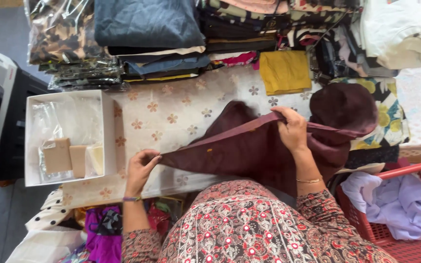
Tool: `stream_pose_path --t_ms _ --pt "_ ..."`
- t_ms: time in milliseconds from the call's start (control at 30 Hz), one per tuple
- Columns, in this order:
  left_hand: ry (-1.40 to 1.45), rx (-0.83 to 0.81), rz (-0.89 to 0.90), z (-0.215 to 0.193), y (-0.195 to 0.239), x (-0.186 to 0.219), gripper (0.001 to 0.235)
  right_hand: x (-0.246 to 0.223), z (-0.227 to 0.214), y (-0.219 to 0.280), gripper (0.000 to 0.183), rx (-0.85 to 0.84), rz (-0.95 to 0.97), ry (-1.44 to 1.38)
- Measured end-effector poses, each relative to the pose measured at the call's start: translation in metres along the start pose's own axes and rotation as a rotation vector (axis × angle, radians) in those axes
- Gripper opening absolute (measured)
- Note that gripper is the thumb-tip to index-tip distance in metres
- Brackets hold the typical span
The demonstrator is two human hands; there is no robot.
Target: Folding various items of clothing, including pants, leggings, and shawls, on a table.
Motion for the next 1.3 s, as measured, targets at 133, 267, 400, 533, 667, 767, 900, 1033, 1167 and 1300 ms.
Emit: stream_pose_path --t_ms 133,267,400,533,667,767,900,1033,1167,1300 --pt "-0.377 -0.029 -0.021 0.004 0.015 0.022 0.013 0.010 -0.003 -0.002 0.039 0.004 0.016 0.000" --pt "-0.642 0.039 0.015 -0.008 0.031 0.027 0.015 0.022 -0.006 -0.004 0.037 -0.055 -0.038 0.042" --pt "-0.562 0.338 0.021 -0.031 0.052 0.047 0.011 0.035 -0.012 -0.007 0.041 -0.157 -0.134 0.202" --pt "-0.281 0.561 0.272 -0.080 0.076 0.040 0.009 0.058 -0.021 -0.009 0.039 -0.198 -0.158 0.251" --pt "-0.258 0.899 0.435 -0.122 0.108 0.057 0.018 0.087 -0.039 -0.007 0.036 -0.148 -0.142 0.273" --pt "-0.359 0.931 0.541 -0.146 0.128 0.061 0.016 0.108 -0.055 -0.008 0.031 -0.103 -0.090 0.231" --pt "-0.385 0.920 0.487 -0.168 0.134 0.054 0.006 0.128 -0.069 -0.012 0.026 -0.040 0.014 -0.034" --pt "-0.568 0.834 0.380 -0.166 0.088 0.035 0.002 0.181 -0.038 -0.019 0.017 -0.075 0.138 -0.143" --pt "-0.706 0.768 0.246 -0.110 0.013 0.028 0.012 0.209 -0.007 -0.028 0.025 -0.061 0.295 0.288" --pt "-0.579 0.428 0.278 0.050 -0.053 0.034 0.016 0.162 0.023 -0.031 0.023 -0.019 0.157 0.270"
Point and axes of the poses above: each hand's wrist, its own y-axis away from the middle knuckle, its own z-axis out of the palm, x = y × z, the point moved 3 cm from there along -y, towards the middle knuckle, and after that the axes turned 1 degree about -y, right-handed, at the moved point
